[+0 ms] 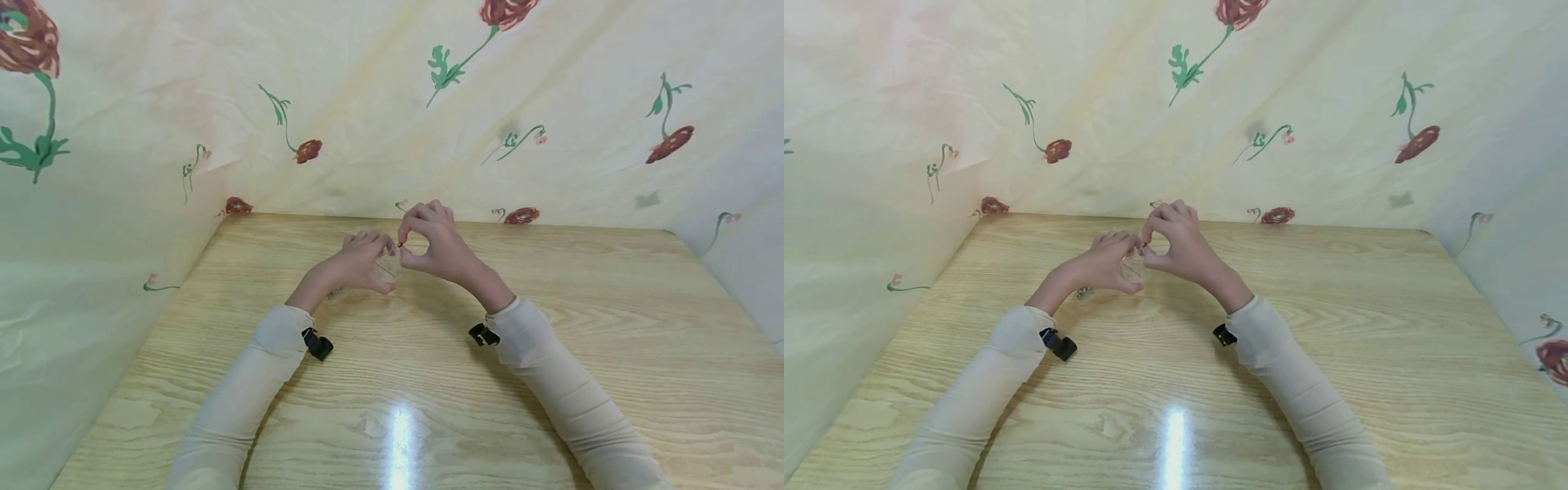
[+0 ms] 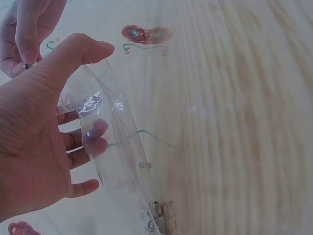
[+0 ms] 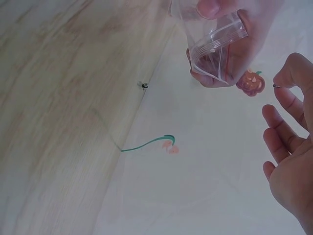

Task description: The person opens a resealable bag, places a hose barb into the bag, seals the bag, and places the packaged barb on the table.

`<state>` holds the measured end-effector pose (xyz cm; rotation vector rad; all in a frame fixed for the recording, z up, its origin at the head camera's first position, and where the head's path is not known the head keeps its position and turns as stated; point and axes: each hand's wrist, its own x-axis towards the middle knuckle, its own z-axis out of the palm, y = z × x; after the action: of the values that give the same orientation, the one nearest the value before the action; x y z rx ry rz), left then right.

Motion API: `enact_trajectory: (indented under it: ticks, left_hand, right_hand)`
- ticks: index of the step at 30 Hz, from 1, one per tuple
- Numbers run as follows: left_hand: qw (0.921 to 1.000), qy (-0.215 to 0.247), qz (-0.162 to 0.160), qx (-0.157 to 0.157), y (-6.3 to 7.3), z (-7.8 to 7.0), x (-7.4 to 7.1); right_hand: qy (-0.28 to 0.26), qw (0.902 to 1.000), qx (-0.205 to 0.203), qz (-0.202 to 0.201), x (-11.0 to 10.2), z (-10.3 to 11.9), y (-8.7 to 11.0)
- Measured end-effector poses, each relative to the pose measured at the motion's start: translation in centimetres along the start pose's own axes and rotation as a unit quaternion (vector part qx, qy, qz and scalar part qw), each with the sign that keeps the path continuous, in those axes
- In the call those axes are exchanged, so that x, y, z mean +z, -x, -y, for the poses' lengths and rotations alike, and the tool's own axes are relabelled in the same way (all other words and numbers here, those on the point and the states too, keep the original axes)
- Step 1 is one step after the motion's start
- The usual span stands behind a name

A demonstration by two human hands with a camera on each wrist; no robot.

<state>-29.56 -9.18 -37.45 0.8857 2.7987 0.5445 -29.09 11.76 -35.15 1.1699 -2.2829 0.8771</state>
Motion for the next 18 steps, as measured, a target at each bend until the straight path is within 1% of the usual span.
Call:
enact_trajectory:
  ticks: [8, 13, 18]
  left_hand:
    - [1.0, 0.003, 0.004, 0.001, -0.03, 0.08, 0.02]
    - [1.0, 0.006, 0.007, 0.003, -0.05, 0.06, 0.03]
    - [0.9999, 0.008, 0.003, 0.006, 0.01, 0.09, -0.01]
  right_hand:
    - [0.002, 0.9999, 0.0, 0.014, 0.26, 0.15, 0.08]
    - [0.004, 0.9995, 0.004, 0.03, 0.28, 0.31, 0.06]
    - [0.01, 0.9993, 0.006, 0.037, 0.58, 0.23, 0.1]
